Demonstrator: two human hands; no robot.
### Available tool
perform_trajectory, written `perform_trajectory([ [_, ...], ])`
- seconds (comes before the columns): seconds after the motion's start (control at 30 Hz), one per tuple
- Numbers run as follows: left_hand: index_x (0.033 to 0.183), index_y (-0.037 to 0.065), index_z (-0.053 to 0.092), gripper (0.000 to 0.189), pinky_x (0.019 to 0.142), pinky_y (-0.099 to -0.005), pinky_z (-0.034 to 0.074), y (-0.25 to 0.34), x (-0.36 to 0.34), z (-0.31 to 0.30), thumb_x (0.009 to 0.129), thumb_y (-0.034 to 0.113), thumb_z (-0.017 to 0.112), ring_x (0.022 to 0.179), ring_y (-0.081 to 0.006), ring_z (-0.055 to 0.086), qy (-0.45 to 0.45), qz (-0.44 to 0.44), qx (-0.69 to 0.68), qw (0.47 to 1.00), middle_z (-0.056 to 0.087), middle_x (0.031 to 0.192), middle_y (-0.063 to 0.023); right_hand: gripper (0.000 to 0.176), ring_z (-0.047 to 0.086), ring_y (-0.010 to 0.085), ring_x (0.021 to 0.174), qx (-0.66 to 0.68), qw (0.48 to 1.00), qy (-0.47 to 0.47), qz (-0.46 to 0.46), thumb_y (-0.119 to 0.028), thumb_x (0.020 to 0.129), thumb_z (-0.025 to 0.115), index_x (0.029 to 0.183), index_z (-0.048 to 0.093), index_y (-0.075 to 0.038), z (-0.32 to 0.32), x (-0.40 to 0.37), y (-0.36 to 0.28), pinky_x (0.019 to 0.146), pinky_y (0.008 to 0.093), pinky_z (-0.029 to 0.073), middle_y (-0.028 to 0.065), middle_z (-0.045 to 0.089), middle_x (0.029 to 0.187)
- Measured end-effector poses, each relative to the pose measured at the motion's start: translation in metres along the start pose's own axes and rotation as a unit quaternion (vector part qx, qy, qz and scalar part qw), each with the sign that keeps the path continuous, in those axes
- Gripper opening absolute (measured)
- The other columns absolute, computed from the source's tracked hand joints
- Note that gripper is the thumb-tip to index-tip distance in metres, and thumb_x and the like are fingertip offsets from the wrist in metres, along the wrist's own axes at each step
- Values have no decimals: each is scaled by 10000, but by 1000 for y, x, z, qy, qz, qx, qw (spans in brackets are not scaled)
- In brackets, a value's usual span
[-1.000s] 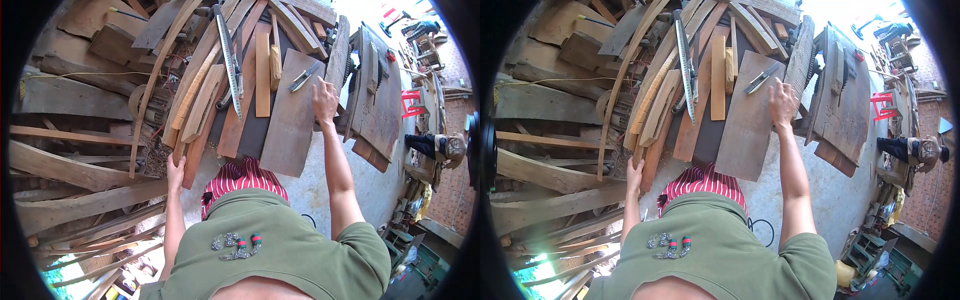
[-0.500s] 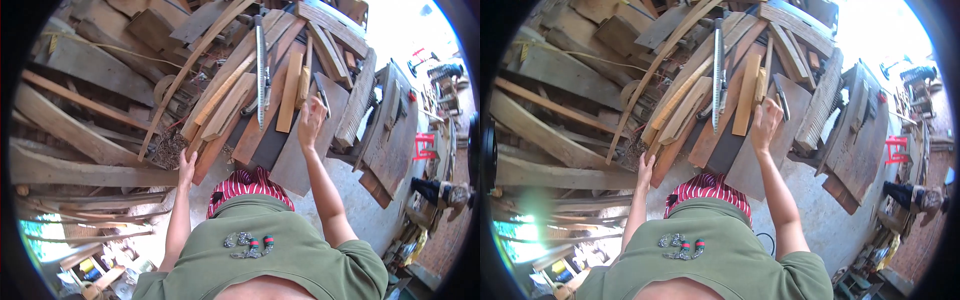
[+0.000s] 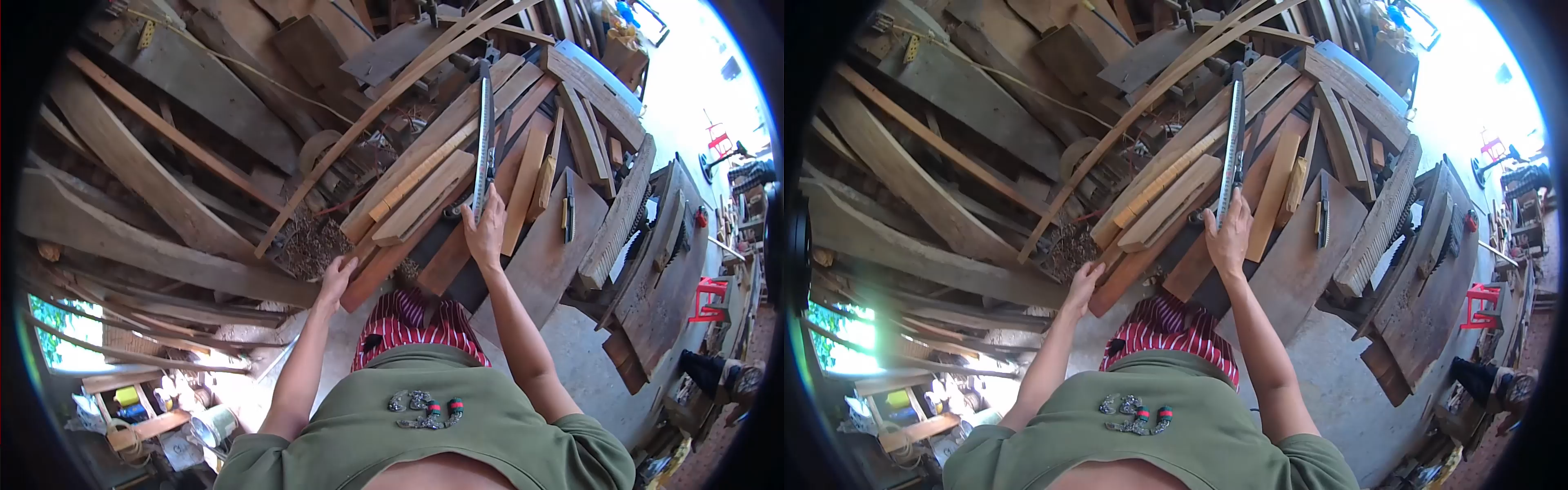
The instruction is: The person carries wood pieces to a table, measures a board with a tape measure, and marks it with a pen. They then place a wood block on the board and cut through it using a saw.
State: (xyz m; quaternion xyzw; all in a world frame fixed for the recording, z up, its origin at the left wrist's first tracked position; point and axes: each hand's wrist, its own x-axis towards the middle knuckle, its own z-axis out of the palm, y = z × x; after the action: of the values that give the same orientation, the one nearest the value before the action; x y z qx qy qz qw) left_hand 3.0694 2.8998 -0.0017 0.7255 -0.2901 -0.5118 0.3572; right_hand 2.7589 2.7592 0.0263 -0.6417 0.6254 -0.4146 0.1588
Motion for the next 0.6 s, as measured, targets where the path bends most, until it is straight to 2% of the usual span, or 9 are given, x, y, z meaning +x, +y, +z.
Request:
perform_trajectory([
  [0.03, 1202, -8, 591, 395, 924, -291, 430, 1, 2, -2, 951, 296, 626, 1049, -151, 569, -1, -20, 5, 1000, 641, 1118, -74, 702, 449, 421, 1179, -3, 1000, 10, 2, -199, 843, 703, 1416, 364, 23, 1, 5, 1, 1019, 474, 369, 244, 471, 1296],
  [0.1, 1217, -8, 583, 403, 928, -287, 427, 1, 6, -9, 947, 286, 633, 1054, -147, 566, -33, -4, -40, 999, 634, 1130, -73, 751, 447, 428, 1171, -61, 996, -49, 45, -178, 798, 725, 1423, 358, 17, 3, 8, 0, 1013, 471, 376, 246, 470, 1288],
  [0.17, 1232, -7, 574, 410, 936, -285, 423, 8, 13, -19, 943, 276, 640, 1071, -143, 558, -34, 8, -45, 998, 627, 1148, -75, 777, 456, 431, 1134, -75, 996, -21, 43, -107, 741, 696, 1426, 353, 25, 9, 11, 2, 1009, 470, 377, 245, 479, 1257],
  [0.23, 1247, -6, 561, 420, 948, -289, 419, 15, 25, -33, 943, 272, 641, 1087, -144, 552, -47, 2, -51, 998, 620, 1166, -76, 784, 456, 430, 1135, -117, 990, -20, 71, -101, 728, 678, 1431, 352, 14, 16, 15, -3, 1013, 472, 382, 240, 483, 1234],
  [0.37, 1255, -7, 543, 413, 994, -312, 402, 48, 48, -56, 949, 257, 628, 1114, -173, 550, -45, 39, -43, 997, 604, 1194, -101, 702, 471, 400, 1160, -174, 962, -8, 209, -190, 757, 646, 1413, 421, -80, 25, 30, -19, 976, 493, 436, 198, 491, 1228],
  [0.43, 1286, -12, 498, 454, 993, -328, 408, 60, 62, -68, 946, 259, 632, 1111, -187, 552, -48, 57, -8, 997, 596, 1197, -111, 588, 503, 373, 1134, -205, 956, 11, 211, -281, 796, 633, 1343, 503, -109, 32, 31, -5, 934, 500, 469, 151, 505, 1221],
  [0.53, 1327, 3, 465, 499, 1013, -318, 388, 57, 86, -78, 943, 272, 638, 1150, -184, 527, -101, 7, 10, 995, 564, 1246, -112, 542, 507, 352, 1132, -235, 943, 23, 235, -301, 817, 639, 1320, 528, -131, 38, 28, -23, 917, 490, 482, 127, 514, 1202],
  [0.6, 1339, -1, 447, 517, 1019, -323, 387, 52, 87, -77, 944, 272, 639, 1158, -188, 526, -133, -8, 21, 991, 558, 1256, -116, 510, 509, 341, 1126, -266, 939, 46, 212, -315, 844, 637, 1317, 537, -153, 41, 26, -26, 897, 480, 493, 116, 517, 1186],
])
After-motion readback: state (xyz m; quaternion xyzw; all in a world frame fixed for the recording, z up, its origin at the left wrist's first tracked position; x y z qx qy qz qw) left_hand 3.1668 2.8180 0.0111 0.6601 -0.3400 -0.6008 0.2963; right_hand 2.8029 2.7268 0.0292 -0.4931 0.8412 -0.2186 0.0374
